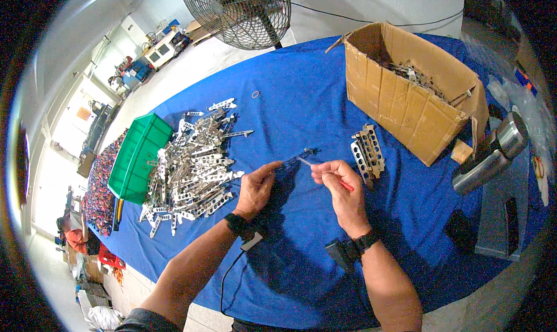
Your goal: The recorder uses a small manual tool to inspect or align components on metal brackets at an assembly workstation.
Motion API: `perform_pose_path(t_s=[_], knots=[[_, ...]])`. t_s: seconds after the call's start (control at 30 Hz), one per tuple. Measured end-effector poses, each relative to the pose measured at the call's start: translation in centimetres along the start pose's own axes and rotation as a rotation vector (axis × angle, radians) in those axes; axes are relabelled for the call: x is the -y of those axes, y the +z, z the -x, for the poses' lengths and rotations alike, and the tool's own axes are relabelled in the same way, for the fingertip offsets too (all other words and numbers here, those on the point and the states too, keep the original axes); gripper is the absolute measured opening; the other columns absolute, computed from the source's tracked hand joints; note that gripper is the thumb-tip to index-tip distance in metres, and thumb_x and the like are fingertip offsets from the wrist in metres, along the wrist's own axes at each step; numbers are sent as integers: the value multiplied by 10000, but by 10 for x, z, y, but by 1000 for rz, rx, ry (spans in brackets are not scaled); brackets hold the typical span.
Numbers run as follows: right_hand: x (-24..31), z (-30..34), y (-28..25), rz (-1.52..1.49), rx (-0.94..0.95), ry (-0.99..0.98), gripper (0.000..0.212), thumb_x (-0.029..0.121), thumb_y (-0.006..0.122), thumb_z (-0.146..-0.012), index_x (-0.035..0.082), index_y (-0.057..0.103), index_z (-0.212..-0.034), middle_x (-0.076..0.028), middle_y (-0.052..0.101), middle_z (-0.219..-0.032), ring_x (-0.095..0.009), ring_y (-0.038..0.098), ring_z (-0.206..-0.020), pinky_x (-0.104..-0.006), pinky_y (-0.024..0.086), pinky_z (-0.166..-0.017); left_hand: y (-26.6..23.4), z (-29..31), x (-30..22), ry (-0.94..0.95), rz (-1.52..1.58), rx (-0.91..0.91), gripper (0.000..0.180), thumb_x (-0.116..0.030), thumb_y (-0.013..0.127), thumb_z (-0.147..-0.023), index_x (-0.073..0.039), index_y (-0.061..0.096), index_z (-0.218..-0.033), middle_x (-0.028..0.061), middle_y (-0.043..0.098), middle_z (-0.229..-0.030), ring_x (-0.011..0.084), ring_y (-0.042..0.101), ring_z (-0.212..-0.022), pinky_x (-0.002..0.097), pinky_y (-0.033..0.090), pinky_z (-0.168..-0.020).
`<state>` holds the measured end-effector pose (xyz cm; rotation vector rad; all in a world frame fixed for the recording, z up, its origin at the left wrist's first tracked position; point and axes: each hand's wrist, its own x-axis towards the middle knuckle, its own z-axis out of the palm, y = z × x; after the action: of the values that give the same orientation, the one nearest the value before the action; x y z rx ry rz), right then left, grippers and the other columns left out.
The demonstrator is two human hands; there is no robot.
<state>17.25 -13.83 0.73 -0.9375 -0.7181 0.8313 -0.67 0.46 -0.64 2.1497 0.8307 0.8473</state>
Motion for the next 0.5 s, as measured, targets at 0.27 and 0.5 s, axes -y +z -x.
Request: perform_pose_path(t_s=[0.27, 0.5], knots=[[1, 2, -4, 41, 18, -29, 163, 84, 494, -984, -5, 628, -1012, -96, 686, -1033, -161, 642, -917, -307, 520, -852, -1, 0, -3, -63, -48, 28, 264, -75, 545, -938, -78, 679, -1165, 138, 607, -680, 135, 544, -573, 308, 472, -587], [-4, 6, 5, 125, 51, 6, 169, 84, 507, -993, -12, 621, -1073, -105, 672, -1089, -169, 646, -975, -319, 516, -903, -4, -1, -12, -119, -55, 55, 268, -72, 539, -934, -75, 674, -1166, 166, 649, -742, 176, 592, -595, 328, 490, -610]])
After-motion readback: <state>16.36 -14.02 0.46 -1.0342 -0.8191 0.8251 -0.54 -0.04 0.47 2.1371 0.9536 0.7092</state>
